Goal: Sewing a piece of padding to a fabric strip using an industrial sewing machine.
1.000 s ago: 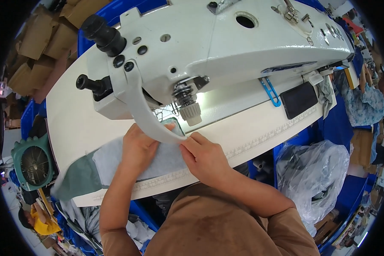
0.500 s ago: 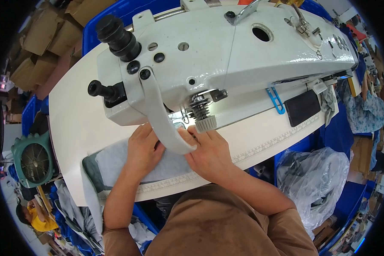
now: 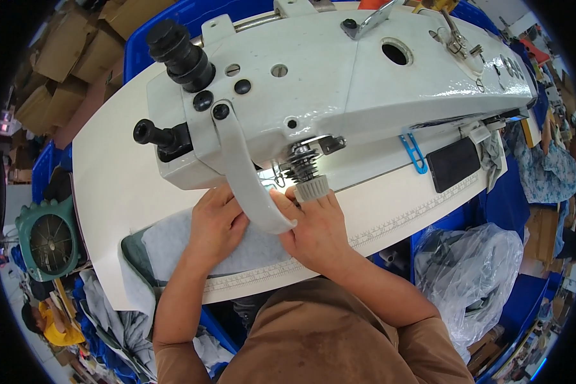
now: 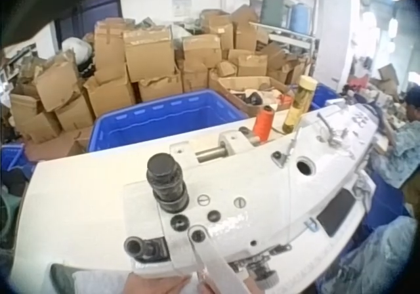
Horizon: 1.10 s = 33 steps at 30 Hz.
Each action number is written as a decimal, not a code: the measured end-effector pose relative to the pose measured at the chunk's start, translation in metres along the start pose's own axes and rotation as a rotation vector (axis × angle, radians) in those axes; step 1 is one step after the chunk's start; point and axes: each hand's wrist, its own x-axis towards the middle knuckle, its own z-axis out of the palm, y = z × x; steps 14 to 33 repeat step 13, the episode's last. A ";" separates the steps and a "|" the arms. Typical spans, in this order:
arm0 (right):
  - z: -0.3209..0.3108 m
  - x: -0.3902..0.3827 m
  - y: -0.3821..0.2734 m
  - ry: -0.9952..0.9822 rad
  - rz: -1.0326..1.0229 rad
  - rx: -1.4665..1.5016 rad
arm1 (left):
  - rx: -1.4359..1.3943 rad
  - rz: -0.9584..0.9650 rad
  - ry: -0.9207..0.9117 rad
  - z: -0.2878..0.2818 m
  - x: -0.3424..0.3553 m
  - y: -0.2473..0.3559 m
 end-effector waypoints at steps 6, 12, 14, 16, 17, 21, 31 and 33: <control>-0.001 0.001 0.000 0.003 0.005 -0.004 | -0.027 -0.003 -0.005 -0.001 0.001 0.001; 0.000 0.004 -0.005 -0.019 0.033 -0.030 | -0.025 -0.023 -0.008 0.000 -0.001 0.001; -0.001 0.004 -0.005 -0.017 0.033 -0.030 | -0.022 -0.024 -0.015 0.000 -0.001 0.001; -0.001 0.004 -0.005 -0.017 0.033 -0.030 | -0.022 -0.024 -0.015 0.000 -0.001 0.001; -0.001 0.004 -0.005 -0.017 0.033 -0.030 | -0.022 -0.024 -0.015 0.000 -0.001 0.001; -0.001 0.004 -0.005 -0.017 0.033 -0.030 | -0.022 -0.024 -0.015 0.000 -0.001 0.001; -0.001 0.004 -0.005 -0.017 0.033 -0.030 | -0.022 -0.024 -0.015 0.000 -0.001 0.001; -0.001 0.004 -0.005 -0.017 0.033 -0.030 | -0.022 -0.024 -0.015 0.000 -0.001 0.001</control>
